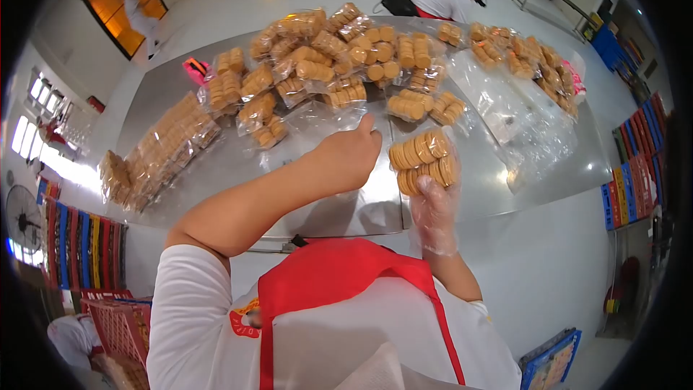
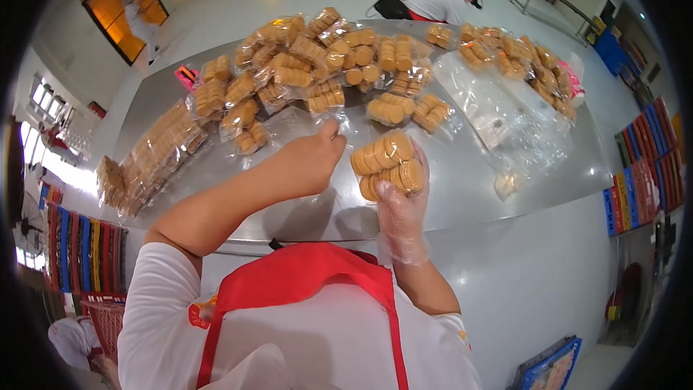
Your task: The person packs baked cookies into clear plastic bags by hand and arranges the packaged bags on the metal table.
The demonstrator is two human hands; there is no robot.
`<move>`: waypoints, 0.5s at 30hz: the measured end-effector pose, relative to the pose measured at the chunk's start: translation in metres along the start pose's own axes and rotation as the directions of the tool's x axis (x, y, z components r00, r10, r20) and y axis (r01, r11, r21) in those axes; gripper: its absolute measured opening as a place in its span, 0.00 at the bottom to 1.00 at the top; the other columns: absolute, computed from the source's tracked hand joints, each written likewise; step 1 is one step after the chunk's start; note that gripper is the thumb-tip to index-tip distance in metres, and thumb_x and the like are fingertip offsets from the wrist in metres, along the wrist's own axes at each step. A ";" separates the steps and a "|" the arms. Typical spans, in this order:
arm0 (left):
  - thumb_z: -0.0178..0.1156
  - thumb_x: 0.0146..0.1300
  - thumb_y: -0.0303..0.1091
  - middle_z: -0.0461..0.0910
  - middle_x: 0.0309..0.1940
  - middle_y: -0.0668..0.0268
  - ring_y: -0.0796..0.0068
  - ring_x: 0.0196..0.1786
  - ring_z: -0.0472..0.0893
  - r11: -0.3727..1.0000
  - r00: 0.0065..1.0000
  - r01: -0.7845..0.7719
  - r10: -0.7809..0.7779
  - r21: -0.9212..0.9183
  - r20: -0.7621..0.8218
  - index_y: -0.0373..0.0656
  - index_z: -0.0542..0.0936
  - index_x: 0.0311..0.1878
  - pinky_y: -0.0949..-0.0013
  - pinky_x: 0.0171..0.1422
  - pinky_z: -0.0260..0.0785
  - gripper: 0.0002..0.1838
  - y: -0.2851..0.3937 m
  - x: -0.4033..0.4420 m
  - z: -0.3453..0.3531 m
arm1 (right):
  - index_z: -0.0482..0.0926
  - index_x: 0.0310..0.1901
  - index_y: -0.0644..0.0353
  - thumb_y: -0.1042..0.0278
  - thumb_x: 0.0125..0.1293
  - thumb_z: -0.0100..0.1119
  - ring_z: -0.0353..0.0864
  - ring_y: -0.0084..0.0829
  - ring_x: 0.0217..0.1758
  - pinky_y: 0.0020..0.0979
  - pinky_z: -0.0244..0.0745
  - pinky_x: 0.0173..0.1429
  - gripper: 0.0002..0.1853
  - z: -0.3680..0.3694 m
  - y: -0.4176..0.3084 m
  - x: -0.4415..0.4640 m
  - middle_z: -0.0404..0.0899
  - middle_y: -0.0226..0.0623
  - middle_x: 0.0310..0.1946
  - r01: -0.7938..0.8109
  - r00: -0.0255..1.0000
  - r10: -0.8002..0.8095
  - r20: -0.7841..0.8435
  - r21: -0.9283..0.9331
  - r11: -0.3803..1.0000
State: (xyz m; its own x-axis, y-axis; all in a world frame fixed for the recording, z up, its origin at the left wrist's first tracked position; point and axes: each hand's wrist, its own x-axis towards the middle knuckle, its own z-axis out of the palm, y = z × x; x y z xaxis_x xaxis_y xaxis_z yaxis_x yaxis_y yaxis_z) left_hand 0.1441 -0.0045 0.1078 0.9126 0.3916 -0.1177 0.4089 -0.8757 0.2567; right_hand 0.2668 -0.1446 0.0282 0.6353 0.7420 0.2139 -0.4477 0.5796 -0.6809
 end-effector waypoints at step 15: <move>0.58 0.55 0.24 0.59 0.75 0.48 0.49 0.45 0.85 0.993 0.950 -0.118 0.106 -0.023 -0.295 0.25 0.68 0.66 0.57 0.46 0.80 0.33 -0.002 -0.040 -0.008 | 0.70 0.66 0.62 0.76 0.56 0.64 0.82 0.35 0.56 0.32 0.77 0.61 0.33 0.039 0.020 0.019 0.80 0.40 0.54 -0.003 0.933 0.241 0.268 -0.662 0.749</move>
State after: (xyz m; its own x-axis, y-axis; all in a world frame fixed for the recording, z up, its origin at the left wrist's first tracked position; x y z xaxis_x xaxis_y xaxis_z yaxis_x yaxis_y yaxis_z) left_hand 0.1071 -0.0161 0.1198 0.9107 0.3623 0.1983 0.2983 -0.9091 0.2908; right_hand 0.2455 -0.1053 0.0456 0.3160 0.9221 0.2235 0.0793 0.2090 -0.9747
